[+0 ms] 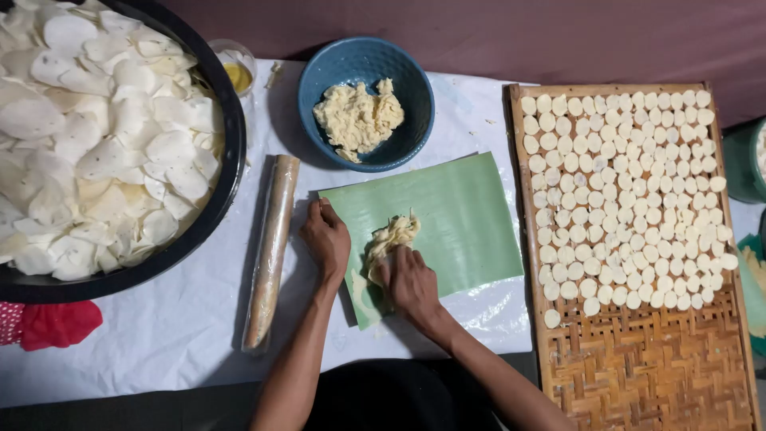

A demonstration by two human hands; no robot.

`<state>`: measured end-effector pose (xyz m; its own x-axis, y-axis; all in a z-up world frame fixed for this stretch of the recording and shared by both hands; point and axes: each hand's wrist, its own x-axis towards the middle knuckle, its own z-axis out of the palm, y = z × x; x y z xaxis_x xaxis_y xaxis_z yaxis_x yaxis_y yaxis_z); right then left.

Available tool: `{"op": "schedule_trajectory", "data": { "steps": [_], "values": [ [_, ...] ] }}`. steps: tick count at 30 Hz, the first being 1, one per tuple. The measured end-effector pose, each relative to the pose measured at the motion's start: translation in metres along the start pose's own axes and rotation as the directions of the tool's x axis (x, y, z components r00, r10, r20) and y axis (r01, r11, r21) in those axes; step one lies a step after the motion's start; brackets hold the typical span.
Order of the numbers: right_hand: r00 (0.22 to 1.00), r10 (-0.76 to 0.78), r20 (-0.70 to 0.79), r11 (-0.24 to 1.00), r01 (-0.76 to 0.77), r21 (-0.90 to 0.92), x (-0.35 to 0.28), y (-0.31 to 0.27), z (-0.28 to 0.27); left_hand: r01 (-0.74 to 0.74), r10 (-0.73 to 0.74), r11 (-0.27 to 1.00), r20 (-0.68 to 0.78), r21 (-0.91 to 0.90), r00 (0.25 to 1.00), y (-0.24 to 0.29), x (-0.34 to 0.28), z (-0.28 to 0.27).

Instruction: Rolling dough flat on a mat and cutting out small circular shapes for crackers.

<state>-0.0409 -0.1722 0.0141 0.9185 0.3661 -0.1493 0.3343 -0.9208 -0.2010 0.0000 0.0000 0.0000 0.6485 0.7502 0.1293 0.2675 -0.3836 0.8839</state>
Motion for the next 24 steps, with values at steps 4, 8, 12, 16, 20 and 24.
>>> {"op": "schedule_trajectory", "data": {
  "steps": [4,8,12,16,20,24],
  "values": [
    [0.984,0.154,0.092,0.953,-0.172,0.248,0.009,0.002,-0.048,0.004,-0.005,0.998,-0.011,-0.064,1.000,0.008,0.003,-0.006],
    [0.963,0.265,-0.039,0.949,-0.254,0.188,-0.010,0.028,-0.076,0.017,-0.015,0.991,0.010,-0.131,1.000,0.003,-0.001,-0.002],
    [0.994,0.080,-0.080,0.983,-0.092,-0.161,-0.050,0.074,-0.004,0.038,-0.039,0.998,-0.005,-0.056,0.999,0.001,-0.002,0.004],
    [0.990,-0.137,0.037,0.990,0.139,-0.038,-0.070,0.020,0.014,0.044,-0.051,0.997,0.110,0.065,0.993,-0.009,-0.008,0.009],
    [0.980,-0.187,-0.068,0.981,0.183,-0.062,-0.039,-0.017,0.024,0.053,-0.054,0.999,0.073,0.013,0.996,-0.009,-0.005,0.009],
    [0.999,0.040,-0.031,0.998,-0.038,0.057,-0.002,-0.025,0.028,0.056,-0.053,0.997,0.063,-0.048,0.997,0.001,-0.003,0.002]
  ]
}}
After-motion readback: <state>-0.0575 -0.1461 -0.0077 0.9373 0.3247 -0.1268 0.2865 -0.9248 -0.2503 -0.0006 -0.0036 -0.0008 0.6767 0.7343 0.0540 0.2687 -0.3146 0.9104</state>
